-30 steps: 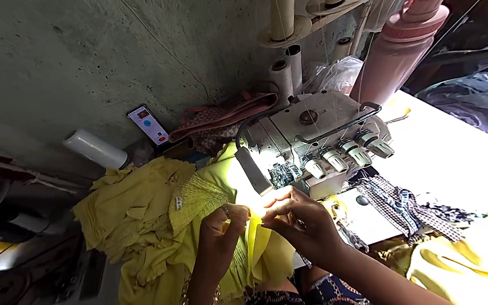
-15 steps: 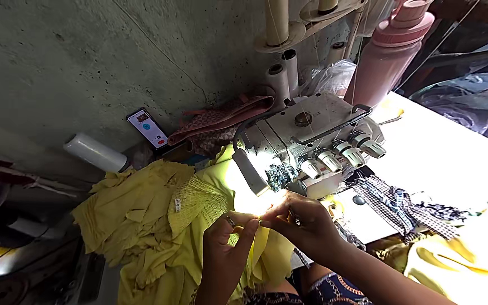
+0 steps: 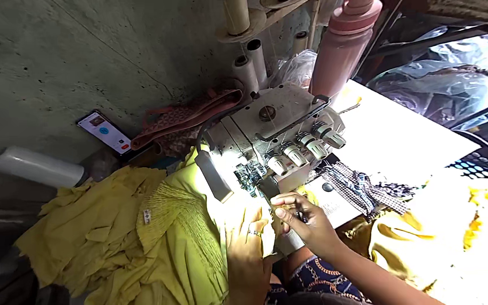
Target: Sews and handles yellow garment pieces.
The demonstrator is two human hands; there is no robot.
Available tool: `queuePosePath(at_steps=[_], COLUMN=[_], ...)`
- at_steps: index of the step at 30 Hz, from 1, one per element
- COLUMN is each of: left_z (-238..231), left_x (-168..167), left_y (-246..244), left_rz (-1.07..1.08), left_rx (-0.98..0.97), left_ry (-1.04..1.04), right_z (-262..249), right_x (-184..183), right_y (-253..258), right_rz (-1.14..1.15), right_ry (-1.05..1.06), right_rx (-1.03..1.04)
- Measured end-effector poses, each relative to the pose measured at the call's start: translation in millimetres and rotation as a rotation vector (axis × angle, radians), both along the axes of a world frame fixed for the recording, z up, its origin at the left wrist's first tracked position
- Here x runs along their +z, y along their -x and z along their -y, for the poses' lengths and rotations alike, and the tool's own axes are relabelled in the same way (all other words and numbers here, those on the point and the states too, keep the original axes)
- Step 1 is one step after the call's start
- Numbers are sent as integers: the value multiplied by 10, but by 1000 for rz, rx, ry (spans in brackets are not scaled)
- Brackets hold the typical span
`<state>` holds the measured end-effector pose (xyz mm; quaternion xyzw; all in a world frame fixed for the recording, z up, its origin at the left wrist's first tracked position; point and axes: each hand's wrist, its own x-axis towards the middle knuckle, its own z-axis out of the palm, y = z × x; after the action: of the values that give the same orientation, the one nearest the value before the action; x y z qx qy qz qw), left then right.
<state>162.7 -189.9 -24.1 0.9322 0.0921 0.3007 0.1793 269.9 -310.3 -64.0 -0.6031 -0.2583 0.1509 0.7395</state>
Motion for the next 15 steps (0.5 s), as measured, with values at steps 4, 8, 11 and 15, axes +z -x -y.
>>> queuePosePath(at_steps=[4, 8, 11, 15], left_z=[-122, -212, -224, -236], left_x=[14, 60, 81, 92], left_y=[32, 58, 64, 70], left_rz=[-7, -18, -14, 22], left_rx=[-65, -118, -122, -110], left_ry=[52, 129, 178, 270], right_z=[12, -52, -52, -57], right_x=[-176, -214, -228, -213], right_y=[81, 125, 133, 163], right_rz=[-112, -7, 60, 98], right_ry=[131, 62, 113, 113], right_rx=[39, -45, -39, -31])
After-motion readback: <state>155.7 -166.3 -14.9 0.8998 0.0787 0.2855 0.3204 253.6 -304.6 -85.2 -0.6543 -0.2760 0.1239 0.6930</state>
